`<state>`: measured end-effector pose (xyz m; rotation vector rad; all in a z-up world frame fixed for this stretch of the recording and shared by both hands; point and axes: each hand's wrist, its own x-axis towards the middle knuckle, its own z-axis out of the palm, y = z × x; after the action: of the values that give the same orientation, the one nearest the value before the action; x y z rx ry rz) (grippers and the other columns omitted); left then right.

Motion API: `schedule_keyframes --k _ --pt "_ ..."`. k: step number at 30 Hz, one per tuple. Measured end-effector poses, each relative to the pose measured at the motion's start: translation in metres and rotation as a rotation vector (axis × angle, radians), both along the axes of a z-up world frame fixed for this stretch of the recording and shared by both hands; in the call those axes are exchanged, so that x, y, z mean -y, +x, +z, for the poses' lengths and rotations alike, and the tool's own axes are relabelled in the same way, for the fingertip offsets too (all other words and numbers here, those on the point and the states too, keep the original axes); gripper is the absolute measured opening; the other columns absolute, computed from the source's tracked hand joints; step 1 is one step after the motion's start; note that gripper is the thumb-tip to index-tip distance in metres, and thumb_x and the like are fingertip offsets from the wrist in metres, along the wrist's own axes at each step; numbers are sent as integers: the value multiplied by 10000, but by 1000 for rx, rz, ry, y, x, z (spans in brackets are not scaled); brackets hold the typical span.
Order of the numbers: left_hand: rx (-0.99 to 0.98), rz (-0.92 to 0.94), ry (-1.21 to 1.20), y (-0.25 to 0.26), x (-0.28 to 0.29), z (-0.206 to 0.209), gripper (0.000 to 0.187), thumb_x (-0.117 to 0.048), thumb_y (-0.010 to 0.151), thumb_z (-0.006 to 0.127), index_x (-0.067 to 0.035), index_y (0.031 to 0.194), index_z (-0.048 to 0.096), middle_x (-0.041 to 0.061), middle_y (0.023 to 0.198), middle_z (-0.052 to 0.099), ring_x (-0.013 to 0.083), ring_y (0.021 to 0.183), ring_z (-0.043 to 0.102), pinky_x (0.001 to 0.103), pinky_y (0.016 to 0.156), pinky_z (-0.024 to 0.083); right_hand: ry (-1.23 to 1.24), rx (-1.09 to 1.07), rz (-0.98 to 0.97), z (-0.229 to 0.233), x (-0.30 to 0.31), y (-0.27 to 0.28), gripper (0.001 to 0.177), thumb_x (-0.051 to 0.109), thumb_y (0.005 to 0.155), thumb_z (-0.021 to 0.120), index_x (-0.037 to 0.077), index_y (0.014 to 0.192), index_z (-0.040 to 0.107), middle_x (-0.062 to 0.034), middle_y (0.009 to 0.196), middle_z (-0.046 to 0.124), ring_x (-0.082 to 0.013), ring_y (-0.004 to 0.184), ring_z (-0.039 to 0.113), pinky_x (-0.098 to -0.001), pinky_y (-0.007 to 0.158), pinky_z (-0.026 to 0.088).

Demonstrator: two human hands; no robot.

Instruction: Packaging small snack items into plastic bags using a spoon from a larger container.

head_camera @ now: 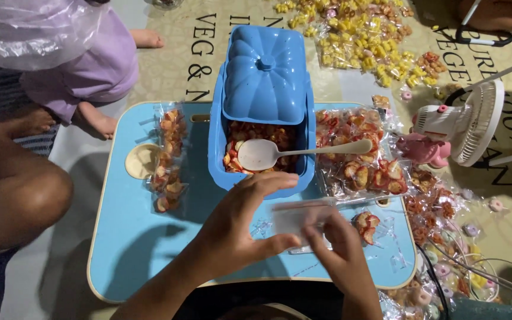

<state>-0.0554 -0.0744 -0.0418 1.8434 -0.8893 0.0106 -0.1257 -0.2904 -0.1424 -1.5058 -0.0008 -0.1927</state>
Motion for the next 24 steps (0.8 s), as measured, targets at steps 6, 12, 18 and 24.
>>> schedule_keyframes --k 6,12,18,24 --pt "-13 132 -6 4 0 6 177 -41 862 720 -34 1033 674 44 940 725 162 789 680 298 700 562 -90 -112 -28 11 -9 1 263 81 901 695 -49 1128 684 -125 980 723 -181 851 653 -289 746 537" --pt "25 145 -1 11 -15 5 212 -117 878 731 -53 1064 651 60 1021 745 174 868 711 311 768 585 -104 -46 -48 10 -6 0 231 55 921 677 -58 1122 664 -129 990 696 -184 848 649 -289 726 547" --pt "-15 469 -128 18 -71 13 268 -146 927 671 -70 1179 620 40 1092 719 130 934 649 272 822 516 -385 126 49 1 -8 0 244 -63 742 701 32 966 715 -101 1042 710 -236 986 676 -364 898 559" --pt "66 656 -258 20 -116 10 277 -25 981 618 5 1248 552 123 1149 642 187 1074 622 298 960 483 -882 375 -92 -37 -46 -2 279 51 706 806 184 941 738 6 1080 651 -214 1132 602 -415 992 420"
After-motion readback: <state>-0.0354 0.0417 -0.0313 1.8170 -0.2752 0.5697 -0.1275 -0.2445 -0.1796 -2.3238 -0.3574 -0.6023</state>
